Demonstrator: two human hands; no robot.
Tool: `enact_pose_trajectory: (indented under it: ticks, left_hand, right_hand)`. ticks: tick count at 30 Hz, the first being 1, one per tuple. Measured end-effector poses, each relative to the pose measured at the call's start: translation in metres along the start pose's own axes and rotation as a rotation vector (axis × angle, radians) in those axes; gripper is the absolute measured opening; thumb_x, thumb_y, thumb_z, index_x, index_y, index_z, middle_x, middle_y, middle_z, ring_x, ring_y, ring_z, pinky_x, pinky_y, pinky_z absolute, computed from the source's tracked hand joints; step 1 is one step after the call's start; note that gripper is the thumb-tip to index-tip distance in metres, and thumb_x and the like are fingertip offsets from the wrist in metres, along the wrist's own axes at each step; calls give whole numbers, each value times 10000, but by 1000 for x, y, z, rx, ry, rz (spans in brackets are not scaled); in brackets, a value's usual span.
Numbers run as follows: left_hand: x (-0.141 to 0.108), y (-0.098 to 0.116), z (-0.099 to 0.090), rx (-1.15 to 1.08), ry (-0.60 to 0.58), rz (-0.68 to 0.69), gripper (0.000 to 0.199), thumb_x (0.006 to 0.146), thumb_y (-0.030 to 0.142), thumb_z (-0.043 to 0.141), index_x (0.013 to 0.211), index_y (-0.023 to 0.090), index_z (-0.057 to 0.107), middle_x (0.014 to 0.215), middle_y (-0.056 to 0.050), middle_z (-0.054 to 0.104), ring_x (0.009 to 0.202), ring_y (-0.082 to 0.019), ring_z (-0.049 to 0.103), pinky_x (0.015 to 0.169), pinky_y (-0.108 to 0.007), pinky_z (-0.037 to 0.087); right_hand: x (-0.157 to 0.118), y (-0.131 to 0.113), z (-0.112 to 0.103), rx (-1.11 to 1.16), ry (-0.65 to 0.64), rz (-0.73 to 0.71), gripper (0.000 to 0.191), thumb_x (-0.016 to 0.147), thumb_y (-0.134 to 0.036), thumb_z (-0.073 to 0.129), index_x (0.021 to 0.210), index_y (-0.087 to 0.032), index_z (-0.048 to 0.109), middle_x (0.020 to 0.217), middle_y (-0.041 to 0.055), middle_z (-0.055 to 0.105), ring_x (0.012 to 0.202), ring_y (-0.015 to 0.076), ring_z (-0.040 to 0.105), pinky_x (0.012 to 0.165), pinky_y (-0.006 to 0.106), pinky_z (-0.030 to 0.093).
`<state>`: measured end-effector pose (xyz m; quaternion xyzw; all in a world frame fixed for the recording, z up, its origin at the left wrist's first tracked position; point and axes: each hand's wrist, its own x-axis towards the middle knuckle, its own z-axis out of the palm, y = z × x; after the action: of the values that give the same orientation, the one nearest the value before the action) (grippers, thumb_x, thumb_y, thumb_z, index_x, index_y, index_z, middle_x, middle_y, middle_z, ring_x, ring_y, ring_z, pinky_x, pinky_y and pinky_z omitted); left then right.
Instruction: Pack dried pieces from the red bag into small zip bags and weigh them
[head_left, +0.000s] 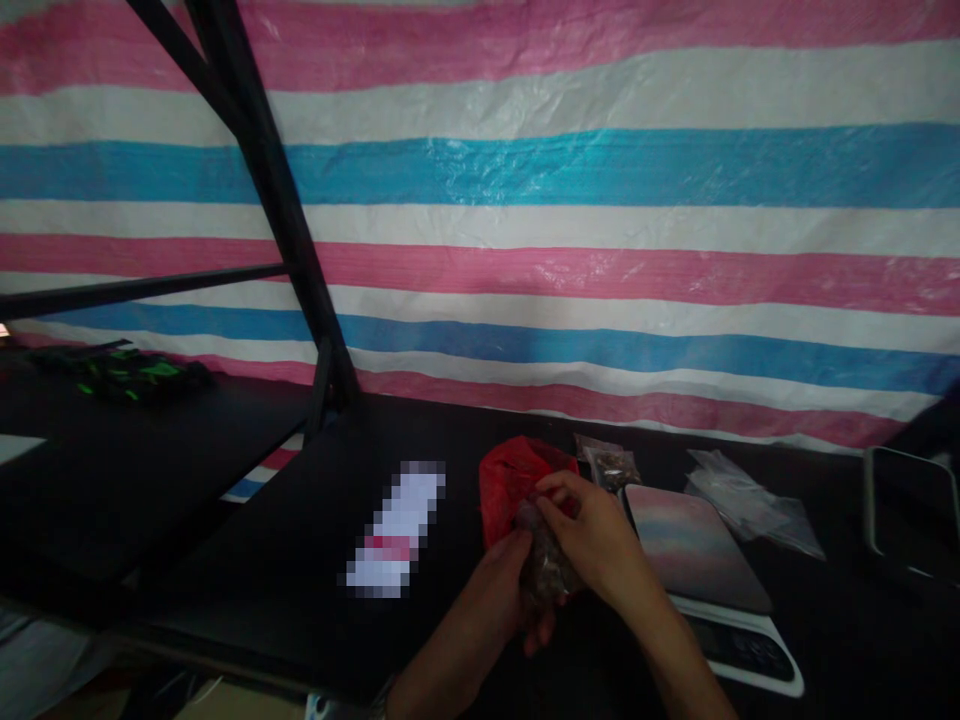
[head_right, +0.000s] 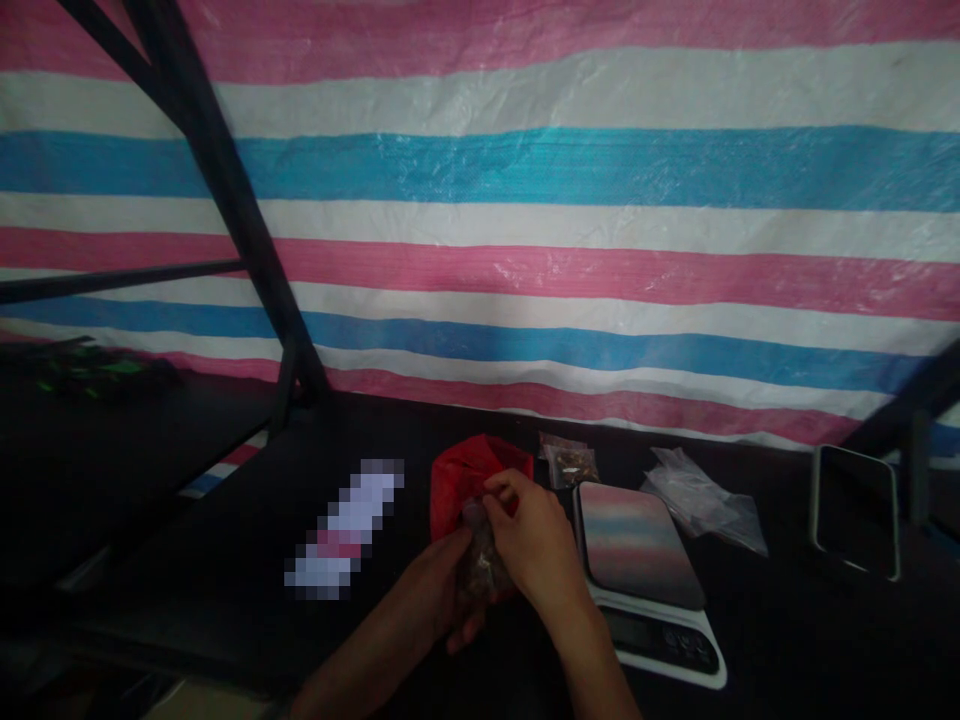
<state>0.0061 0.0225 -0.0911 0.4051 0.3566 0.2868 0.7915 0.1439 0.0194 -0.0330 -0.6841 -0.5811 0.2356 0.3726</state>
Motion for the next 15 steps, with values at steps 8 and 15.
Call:
enact_pose_trajectory:
  ticks: [8, 15]
  left_hand:
    - [6, 0, -6, 9, -23, -47, 790, 755, 861, 557, 1097, 149, 572, 614, -28, 673, 370, -170, 564, 380, -270, 383]
    - [-21, 14, 3, 154, 194, 107, 948, 848, 797, 597, 1505, 127, 460, 478, 68, 593, 394, -165, 542, 404, -227, 325]
  right_hand:
    - [-2, -1, 2, 69, 13, -22, 227, 899, -322, 586, 1005, -245, 771, 883, 40, 780, 814, 232, 731, 770, 336, 500]
    - [-2, 3, -17, 340, -48, -58, 291, 838, -374, 671, 1060, -205, 753, 844, 43, 775, 853, 242, 732, 813, 345, 543]
